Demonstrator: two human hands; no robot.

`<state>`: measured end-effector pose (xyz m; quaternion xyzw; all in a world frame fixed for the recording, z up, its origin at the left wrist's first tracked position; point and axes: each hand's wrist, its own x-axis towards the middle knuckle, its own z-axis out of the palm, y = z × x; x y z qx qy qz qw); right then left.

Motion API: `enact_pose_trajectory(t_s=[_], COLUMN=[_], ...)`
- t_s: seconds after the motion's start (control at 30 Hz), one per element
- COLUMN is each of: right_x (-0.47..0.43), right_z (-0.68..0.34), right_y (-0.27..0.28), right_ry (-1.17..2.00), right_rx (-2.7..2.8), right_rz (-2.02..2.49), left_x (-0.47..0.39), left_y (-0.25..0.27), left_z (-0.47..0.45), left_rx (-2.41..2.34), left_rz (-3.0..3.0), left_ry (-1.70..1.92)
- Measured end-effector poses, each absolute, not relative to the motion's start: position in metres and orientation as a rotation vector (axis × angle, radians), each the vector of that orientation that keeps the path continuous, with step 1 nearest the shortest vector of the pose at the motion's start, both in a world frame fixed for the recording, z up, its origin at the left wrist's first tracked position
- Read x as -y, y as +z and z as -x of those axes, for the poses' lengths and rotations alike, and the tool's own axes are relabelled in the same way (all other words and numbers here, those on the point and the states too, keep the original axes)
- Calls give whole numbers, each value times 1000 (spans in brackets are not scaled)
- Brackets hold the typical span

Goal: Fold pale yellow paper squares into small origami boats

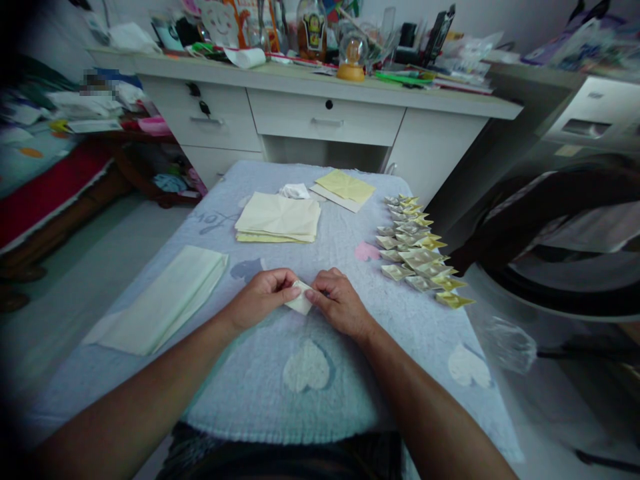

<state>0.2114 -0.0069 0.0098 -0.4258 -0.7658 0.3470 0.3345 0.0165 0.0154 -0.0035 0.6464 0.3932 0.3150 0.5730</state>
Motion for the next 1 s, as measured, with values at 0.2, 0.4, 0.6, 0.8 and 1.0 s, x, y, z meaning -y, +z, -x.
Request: enact_pose_trajectory(t_s=[0.2, 0.4, 0.6, 0.8, 1.0], right_x=[8, 8, 9, 8, 8], right_z=[-213, -216, -216, -215, -214], right_y=[10, 11, 10, 11, 11], right_ry=[922, 917, 881, 869, 866], right_rx=[2035, 2017, 2021, 2027, 2022], right_rz=[1073, 1055, 1075, 1094, 1079], left_x=[-15, -14, -14, -14, -14], left_y=[-1, 3, 1, -2, -4], left_z=[-18, -19, -19, -18, -18], left_rx=[-913, -861, -862, -872, -894], left_rz=[-1456, -1325, -1326, -1380, -1432], left_ry=[731, 749, 755, 747, 752])
